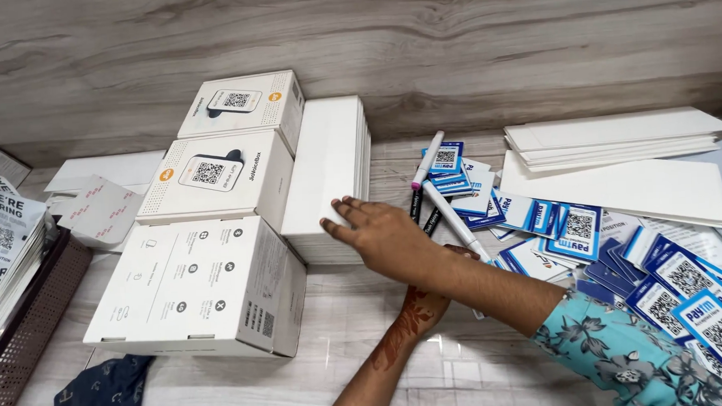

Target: The person repeatedly picks up white rectangular cards, folds them, and places them into a stack. The person also handles blue cards with QR codes and white boxes labeled with QR codes, organizing them on the floor.

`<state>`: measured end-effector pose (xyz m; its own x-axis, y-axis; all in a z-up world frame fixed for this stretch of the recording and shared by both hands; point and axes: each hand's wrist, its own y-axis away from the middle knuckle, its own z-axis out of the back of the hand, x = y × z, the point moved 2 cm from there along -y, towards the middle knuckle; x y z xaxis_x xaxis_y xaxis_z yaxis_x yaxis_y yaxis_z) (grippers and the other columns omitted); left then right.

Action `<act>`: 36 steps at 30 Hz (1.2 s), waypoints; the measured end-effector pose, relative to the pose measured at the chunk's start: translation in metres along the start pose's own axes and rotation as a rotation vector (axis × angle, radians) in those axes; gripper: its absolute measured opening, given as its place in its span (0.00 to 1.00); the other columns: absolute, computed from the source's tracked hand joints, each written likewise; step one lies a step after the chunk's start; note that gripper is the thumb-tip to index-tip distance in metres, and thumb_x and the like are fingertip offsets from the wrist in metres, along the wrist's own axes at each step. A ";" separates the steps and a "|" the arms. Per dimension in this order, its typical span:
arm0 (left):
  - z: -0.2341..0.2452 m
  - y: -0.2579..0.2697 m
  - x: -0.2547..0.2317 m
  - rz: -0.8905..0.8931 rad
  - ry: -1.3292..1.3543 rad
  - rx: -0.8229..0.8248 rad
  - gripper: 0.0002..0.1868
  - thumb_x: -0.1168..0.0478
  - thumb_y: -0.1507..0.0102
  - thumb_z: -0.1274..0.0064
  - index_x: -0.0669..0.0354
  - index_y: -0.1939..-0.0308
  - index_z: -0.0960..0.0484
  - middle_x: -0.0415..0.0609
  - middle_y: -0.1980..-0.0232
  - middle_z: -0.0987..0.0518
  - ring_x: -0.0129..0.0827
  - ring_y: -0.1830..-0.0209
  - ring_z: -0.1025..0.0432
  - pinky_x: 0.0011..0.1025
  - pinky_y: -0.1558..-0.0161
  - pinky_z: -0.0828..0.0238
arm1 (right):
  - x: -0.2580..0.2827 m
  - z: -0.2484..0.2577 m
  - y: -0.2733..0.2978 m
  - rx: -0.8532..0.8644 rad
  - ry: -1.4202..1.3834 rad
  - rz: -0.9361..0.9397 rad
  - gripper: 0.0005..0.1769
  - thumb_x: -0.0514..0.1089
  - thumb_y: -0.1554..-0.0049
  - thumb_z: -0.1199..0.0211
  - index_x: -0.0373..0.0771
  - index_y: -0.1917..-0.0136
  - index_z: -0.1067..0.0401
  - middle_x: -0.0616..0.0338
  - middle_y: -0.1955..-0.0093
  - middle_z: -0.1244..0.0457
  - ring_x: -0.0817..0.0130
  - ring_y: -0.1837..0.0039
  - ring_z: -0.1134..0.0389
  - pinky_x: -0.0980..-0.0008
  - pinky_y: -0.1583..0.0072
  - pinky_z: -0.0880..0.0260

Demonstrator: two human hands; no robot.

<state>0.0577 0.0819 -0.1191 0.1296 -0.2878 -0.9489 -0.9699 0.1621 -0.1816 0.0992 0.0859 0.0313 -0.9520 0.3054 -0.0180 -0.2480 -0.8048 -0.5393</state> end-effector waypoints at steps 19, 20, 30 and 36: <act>-0.011 -0.005 -0.037 0.041 -0.437 -0.053 0.14 0.61 0.28 0.55 0.63 0.41 0.27 0.50 0.44 0.23 0.33 0.42 0.26 0.31 0.42 0.27 | -0.006 0.013 -0.010 0.027 -0.475 -0.292 0.19 0.55 0.42 0.35 0.48 0.40 0.24 0.59 0.32 0.40 0.61 0.28 0.42 0.57 0.32 0.32; -0.006 -0.004 -0.031 0.028 -0.451 -0.065 0.14 0.62 0.28 0.55 0.64 0.40 0.27 0.51 0.44 0.23 0.34 0.43 0.26 0.31 0.43 0.27 | -0.008 0.015 -0.006 0.026 -0.495 -0.268 0.21 0.55 0.42 0.35 0.48 0.38 0.25 0.58 0.31 0.41 0.60 0.28 0.42 0.55 0.32 0.33; -0.007 -0.007 -0.035 0.081 -0.548 -0.042 0.16 0.65 0.35 0.49 0.65 0.44 0.24 0.51 0.52 0.18 0.38 0.51 0.21 0.32 0.52 0.21 | -0.023 0.076 0.132 0.187 -0.369 -0.156 0.21 0.51 0.41 0.36 0.43 0.37 0.29 0.55 0.30 0.40 0.57 0.31 0.36 0.54 0.33 0.31; -0.041 0.011 -0.083 -0.167 -0.975 0.036 0.12 0.67 0.35 0.47 0.63 0.48 0.20 0.53 0.51 0.18 0.41 0.52 0.21 0.36 0.51 0.22 | -0.031 0.097 0.197 0.123 -0.389 -0.340 0.17 0.45 0.43 0.36 0.42 0.40 0.27 0.53 0.32 0.39 0.56 0.34 0.34 0.55 0.37 0.30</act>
<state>0.0276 0.0685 -0.0315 0.3923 0.5909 -0.7050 -0.9192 0.2230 -0.3245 0.0620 -0.1316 0.0073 -0.8048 0.3665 0.4670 -0.5509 -0.7541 -0.3576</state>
